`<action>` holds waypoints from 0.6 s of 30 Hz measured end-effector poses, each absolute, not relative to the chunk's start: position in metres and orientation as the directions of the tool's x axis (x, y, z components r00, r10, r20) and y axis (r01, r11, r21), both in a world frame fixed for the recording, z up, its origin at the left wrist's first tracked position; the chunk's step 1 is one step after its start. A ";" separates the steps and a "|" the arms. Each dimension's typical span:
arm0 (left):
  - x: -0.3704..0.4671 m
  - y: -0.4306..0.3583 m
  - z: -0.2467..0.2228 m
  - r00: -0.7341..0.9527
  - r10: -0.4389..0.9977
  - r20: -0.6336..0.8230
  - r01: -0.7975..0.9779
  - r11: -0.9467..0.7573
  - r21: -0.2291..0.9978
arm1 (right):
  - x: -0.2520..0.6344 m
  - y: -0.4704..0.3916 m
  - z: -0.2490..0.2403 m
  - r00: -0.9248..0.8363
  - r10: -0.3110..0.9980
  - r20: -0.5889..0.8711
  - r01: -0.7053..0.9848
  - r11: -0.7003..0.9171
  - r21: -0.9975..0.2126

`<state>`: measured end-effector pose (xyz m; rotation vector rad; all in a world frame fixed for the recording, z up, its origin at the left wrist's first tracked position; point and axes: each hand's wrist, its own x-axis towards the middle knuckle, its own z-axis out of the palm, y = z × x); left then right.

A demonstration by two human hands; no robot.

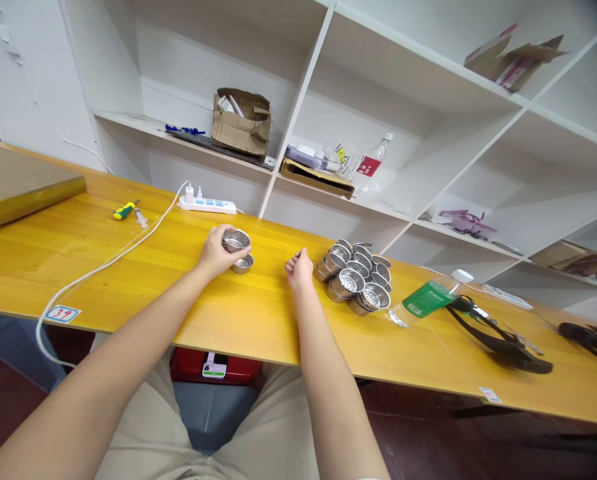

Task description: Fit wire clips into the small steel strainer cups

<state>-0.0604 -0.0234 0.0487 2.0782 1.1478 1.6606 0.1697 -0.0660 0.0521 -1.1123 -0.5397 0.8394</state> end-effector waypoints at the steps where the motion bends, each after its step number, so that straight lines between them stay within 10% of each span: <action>1: -0.065 -0.019 0.050 -0.018 0.715 0.699 0.415 -0.630 0.656 | 0.170 -0.065 0.049 0.593 0.805 -0.027 -0.251 0.153 -0.956; 5: -0.077 -0.011 0.056 -0.096 0.753 0.651 0.395 -0.572 0.719 | 0.161 -0.063 0.034 0.510 0.856 0.088 0.212 -0.026 -0.977; 9: -0.067 -0.026 0.057 0.162 0.687 0.708 0.404 -0.701 0.588 | 0.157 -0.066 0.026 0.378 0.895 0.237 0.740 -0.139 -0.658; 12: -0.052 -0.043 0.051 0.470 0.558 0.684 0.358 -0.829 0.430 | 0.161 -0.070 0.025 0.407 0.883 0.234 0.853 -0.276 -0.442; 18: -0.030 -0.053 0.033 0.699 0.459 0.548 0.426 -0.883 0.196 | 0.170 -0.071 0.026 0.451 0.869 0.204 0.855 -0.356 -0.377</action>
